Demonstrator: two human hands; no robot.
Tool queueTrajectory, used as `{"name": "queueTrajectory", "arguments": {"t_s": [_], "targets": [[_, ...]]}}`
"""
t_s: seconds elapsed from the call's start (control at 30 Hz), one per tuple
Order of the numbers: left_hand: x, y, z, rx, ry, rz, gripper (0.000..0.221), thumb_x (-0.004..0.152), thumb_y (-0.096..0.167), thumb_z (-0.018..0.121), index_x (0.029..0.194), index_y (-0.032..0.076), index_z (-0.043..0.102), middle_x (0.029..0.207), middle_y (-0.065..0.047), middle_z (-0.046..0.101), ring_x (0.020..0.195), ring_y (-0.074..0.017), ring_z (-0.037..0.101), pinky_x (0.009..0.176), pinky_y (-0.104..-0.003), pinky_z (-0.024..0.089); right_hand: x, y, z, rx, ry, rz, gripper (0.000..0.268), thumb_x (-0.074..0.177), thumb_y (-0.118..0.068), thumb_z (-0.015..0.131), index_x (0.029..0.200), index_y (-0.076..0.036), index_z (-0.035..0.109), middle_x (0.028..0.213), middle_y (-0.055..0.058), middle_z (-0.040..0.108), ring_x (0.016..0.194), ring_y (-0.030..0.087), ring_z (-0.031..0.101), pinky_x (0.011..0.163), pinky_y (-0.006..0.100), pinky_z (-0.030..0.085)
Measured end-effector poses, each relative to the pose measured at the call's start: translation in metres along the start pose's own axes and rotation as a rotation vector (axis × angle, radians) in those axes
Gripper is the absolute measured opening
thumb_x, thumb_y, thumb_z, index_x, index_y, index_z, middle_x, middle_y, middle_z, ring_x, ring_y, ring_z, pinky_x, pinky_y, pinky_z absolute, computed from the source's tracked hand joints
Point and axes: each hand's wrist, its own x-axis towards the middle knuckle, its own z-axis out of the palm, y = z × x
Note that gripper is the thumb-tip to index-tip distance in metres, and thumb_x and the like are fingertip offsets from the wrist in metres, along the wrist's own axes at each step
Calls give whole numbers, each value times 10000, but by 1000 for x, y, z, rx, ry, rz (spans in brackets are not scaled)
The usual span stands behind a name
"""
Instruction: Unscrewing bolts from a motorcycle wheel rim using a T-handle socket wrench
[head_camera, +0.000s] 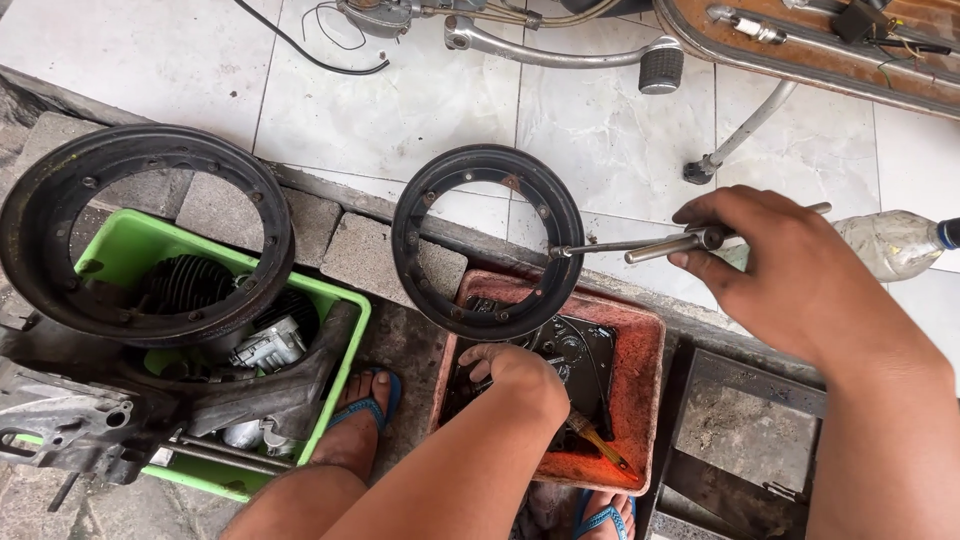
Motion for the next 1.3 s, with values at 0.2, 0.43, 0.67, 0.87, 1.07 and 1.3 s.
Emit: {"name": "queueTrajectory", "arguments": {"t_s": [0.2,0.43,0.67,0.87,1.07,1.3], "targets": [[2,-1,-1,-7,10,-26,393,983,326,525,1285,158,711,1334,-118,694,1266,-449,622,950,-664,500,4,21,25,-176,433,-233,585,934,-448,776,1397,-104,682,1062,137,785,905,471,712,718,553,548],[5,1,-2,-21,17,-22,393,972,323,550,1285,151,715,1342,-123,687,1263,-457,623,954,-657,500,2,1,21,-27,362,-175,198,1071,-327,693,1171,-160,734,734,121,720,662,392,648,636,484,496],[0,-4,-3,-35,37,-11,411,978,297,548,1334,141,680,1367,-154,664,1277,-478,600,963,-674,490,-5,6,-1,-251,65,57,692,816,-307,671,1502,-310,578,1166,77,697,1089,382,656,930,509,550],[-2,-3,-5,-24,51,-9,422,969,297,569,1352,146,664,1381,-163,652,1277,-475,595,957,-680,493,-3,46,24,-543,485,-315,486,815,-555,801,1190,-246,806,1201,8,639,1109,311,618,903,456,577],[-4,-3,-6,-35,83,-13,434,970,283,568,1370,137,648,1368,-187,655,1261,-490,603,954,-693,492,-2,-1,17,-326,339,-41,665,986,-492,676,1541,-169,503,753,145,735,683,467,706,574,563,529],[-13,-7,-7,-43,99,1,464,964,290,564,1392,125,633,1389,-215,637,1246,-507,609,979,-685,481,-1,12,21,-127,368,-207,300,1071,-313,634,1263,-141,786,921,158,782,822,465,699,739,525,537]]}}
